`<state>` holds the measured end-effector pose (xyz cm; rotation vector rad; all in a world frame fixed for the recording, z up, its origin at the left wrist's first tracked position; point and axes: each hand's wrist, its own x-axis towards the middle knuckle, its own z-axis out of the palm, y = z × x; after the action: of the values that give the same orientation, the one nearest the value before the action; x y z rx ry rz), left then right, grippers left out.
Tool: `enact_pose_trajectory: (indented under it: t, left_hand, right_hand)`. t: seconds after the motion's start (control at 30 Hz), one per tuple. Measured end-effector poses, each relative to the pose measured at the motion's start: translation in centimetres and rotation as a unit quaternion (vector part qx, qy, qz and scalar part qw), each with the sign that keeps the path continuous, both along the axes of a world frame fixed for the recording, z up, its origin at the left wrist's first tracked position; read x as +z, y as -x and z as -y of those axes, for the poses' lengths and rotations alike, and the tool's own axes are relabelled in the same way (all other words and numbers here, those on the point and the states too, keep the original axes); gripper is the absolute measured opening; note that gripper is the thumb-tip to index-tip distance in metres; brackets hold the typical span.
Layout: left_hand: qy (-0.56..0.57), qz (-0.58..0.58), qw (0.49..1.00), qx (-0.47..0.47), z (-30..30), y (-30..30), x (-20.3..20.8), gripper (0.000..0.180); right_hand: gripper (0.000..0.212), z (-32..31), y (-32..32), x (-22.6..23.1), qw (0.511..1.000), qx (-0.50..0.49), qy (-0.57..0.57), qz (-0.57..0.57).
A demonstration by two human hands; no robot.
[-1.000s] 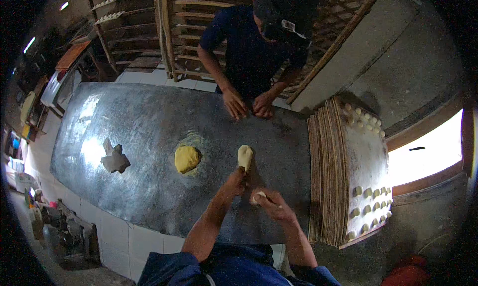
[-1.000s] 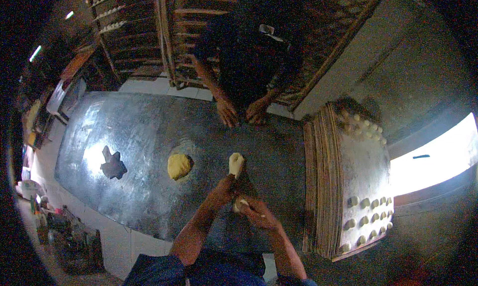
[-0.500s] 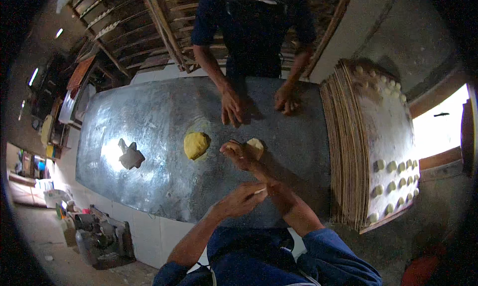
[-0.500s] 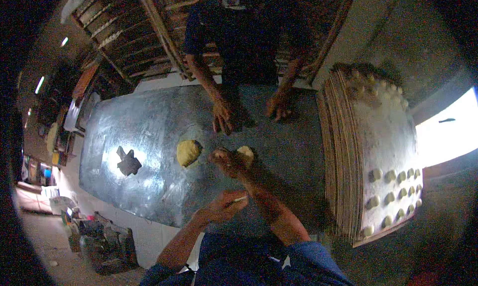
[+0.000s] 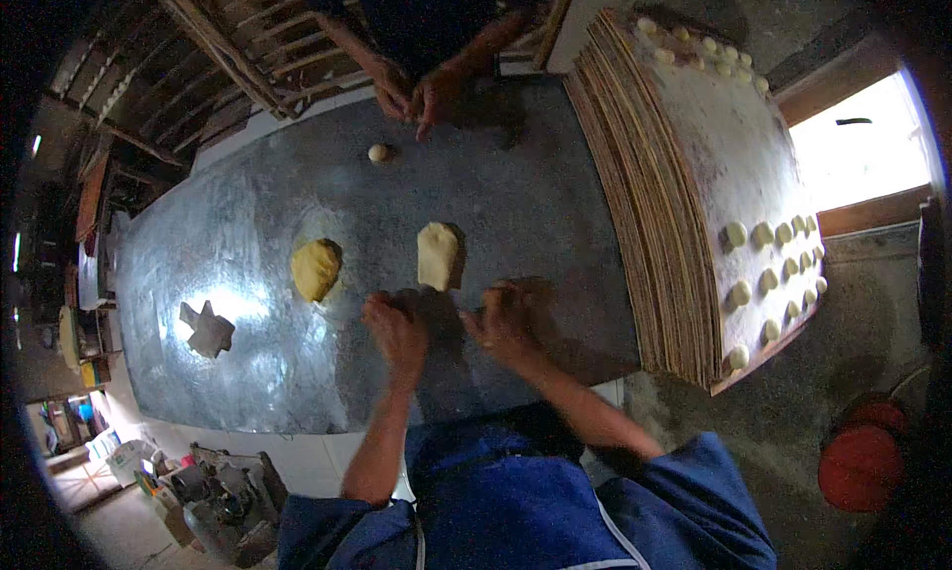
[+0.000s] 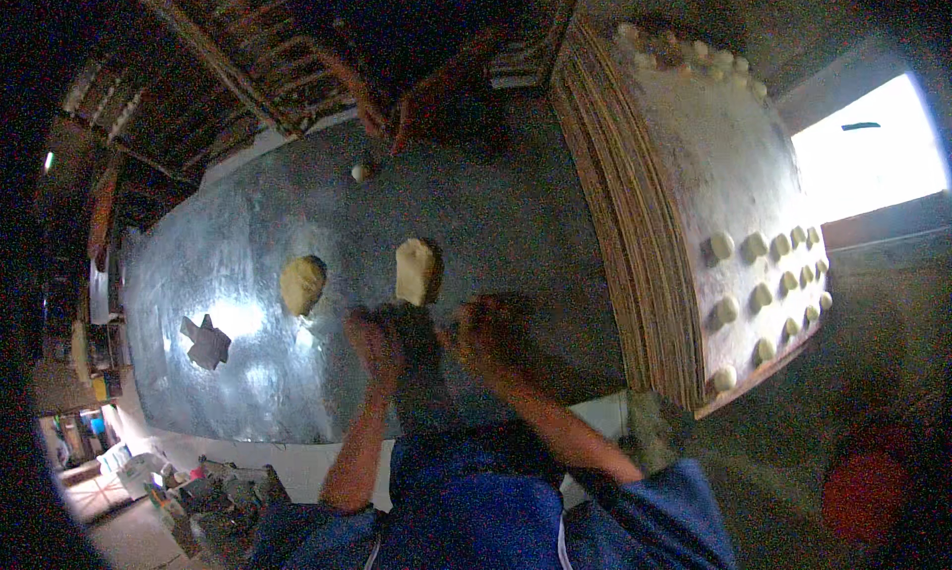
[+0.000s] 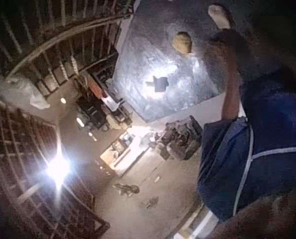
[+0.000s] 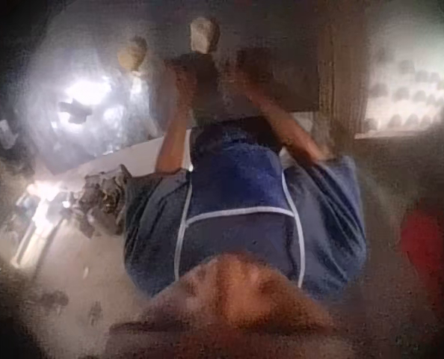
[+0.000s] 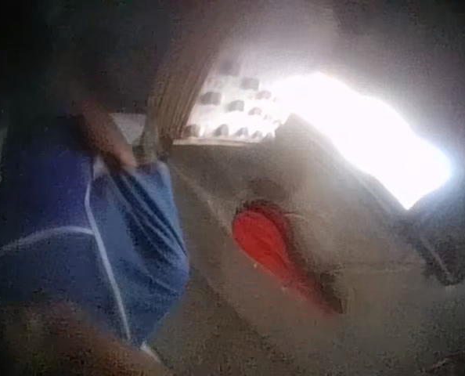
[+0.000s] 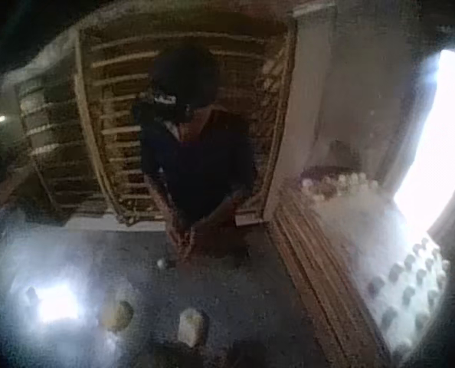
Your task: The person tears small pieces from a large dough mass on a metal table, rolls them into balls, and places them on a wooden board. Another person assists by rolling dough and arranging the pieces on the board.
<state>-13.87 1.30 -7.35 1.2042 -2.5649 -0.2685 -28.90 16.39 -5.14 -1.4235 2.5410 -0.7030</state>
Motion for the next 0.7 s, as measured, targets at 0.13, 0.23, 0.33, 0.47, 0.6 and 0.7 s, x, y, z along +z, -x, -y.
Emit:
enact_pose_trajectory:
  t: [0.13, 0.23, 0.33, 0.47, 0.6, 0.7]
  left_hand:
    - [-0.15, -0.022, 0.983, -0.103, -4.2, -5.8, -1.3, 0.034]
    - [-0.257, -0.02, 0.964, -0.065, 1.9, -3.3, 2.1, 0.032]
    - [-0.149, -0.078, 0.986, 0.019, 0.4, -3.0, -3.0, 0.028]
    - [-0.203, -0.055, 0.971, -0.118, -4.6, -5.2, 0.0, 0.024]
    - [-0.23, -0.087, 0.969, -0.024, 1.3, -6.0, 1.8, 0.021]
    - [-0.184, -0.123, 0.975, 0.002, 0.3, -0.8, 1.9, 0.021]
  right_hand:
    - [0.035, -5.1, -3.6, -2.0, 0.949, 0.073, -0.073, 0.298]
    - [0.028, -11.1, 4.3, -6.7, 0.963, 0.16, -0.029, 0.215]
    - [0.024, -2.4, 2.8, -2.6, 0.987, 0.108, 0.114, 0.037]
    - [0.025, -5.4, -0.2, 0.0, 0.981, 0.093, 0.008, 0.168]
    - [0.026, -6.0, 5.3, 1.3, 0.936, 0.006, -0.035, 0.351]
    - [0.026, -3.4, 2.6, -1.6, 0.996, 0.018, 0.056, 0.061]
